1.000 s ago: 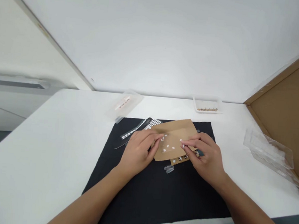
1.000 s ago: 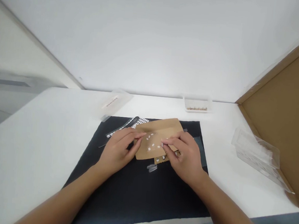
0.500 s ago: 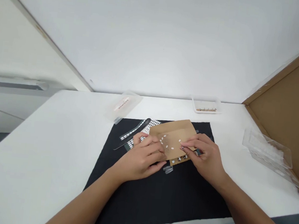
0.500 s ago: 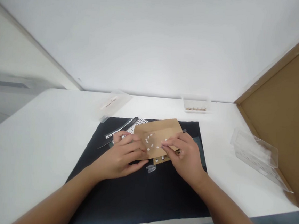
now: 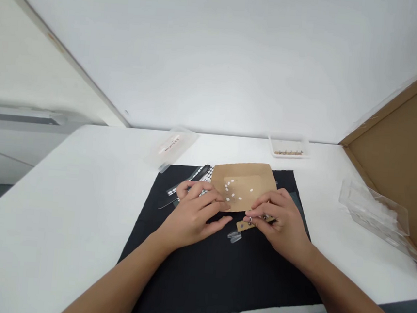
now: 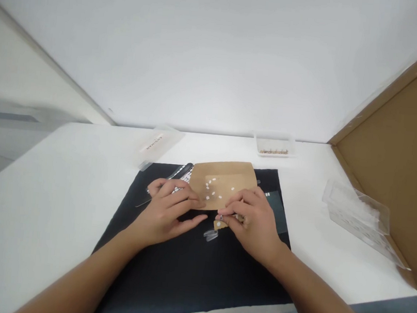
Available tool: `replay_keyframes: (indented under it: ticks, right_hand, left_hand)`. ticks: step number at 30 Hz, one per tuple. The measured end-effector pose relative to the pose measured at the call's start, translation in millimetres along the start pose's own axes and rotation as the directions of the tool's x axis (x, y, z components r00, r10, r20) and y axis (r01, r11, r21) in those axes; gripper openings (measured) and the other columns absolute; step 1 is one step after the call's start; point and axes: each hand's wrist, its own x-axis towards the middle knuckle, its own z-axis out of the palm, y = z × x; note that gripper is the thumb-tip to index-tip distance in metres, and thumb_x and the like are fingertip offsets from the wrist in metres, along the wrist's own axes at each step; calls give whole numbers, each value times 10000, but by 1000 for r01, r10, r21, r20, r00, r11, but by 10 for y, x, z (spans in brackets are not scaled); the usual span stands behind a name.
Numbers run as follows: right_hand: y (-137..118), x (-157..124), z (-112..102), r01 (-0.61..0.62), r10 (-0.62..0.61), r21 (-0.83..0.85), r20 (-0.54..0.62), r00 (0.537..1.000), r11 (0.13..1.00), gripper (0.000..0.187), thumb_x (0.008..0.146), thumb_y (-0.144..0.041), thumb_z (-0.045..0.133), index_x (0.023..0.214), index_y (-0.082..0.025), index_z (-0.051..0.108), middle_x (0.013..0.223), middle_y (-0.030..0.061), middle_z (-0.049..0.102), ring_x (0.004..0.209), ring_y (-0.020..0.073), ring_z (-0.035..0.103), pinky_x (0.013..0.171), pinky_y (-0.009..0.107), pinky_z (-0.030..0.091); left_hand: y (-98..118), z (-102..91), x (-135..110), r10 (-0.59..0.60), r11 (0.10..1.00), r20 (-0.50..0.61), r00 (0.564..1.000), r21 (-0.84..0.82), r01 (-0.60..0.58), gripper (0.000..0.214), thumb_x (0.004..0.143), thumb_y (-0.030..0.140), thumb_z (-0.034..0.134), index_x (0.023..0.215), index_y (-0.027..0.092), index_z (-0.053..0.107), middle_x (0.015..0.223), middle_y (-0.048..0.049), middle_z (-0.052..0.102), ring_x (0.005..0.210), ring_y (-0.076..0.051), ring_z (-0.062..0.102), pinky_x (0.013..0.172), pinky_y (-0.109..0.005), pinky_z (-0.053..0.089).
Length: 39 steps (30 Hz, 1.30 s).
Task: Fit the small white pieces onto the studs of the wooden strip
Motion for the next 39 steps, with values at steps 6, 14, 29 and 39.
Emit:
replay_keyframes:
  ticks: [6, 14, 29, 39]
  right_hand:
    - [35, -58, 72, 0, 0, 7, 50, 999, 1000, 95, 898, -211, 874, 869, -239, 787, 903, 20, 740, 905, 205, 595, 815, 334, 491]
    - [36, -73, 75, -10, 29, -74, 263, 964, 997, 102, 906, -229, 869, 886, -249, 771, 899, -11, 767, 922, 202, 585, 798, 316, 494]
    - [134, -79, 145, 89, -49, -167, 230, 972, 982, 95, 903, -270, 876, 880, -233, 791, 975, 43, 717, 997, 228, 595, 866, 357, 509]
    - [80, -69, 172, 121, -59, -240, 253, 966, 963, 104, 906, -304, 881, 900, -251, 792, 968, 22, 686, 1000, 232, 572, 889, 404, 385]
  left_hand:
    - [90, -29, 11, 63, 992, 46, 997, -111, -58, 170, 957, 344, 783, 1038, 208, 720, 945, -36, 762, 1033, -271, 621, 957, -432, 344]
    - [206, 84, -23, 61, 988, 124, 990, -146, -43, 221, 951, 420, 793, 985, 215, 719, 933, -32, 739, 1034, -268, 627, 992, -446, 323]
    - [204, 98, -60, 72, 984, 167, 983, -173, -43, 272, 951, 496, 795, 982, 229, 756, 969, -23, 777, 1035, -258, 619, 961, -451, 301]
    - [221, 103, -73, 58, 989, 204, 977, -147, -28, 297, 955, 521, 777, 991, 227, 748, 992, -27, 770, 1080, -271, 628, 1061, -492, 260]
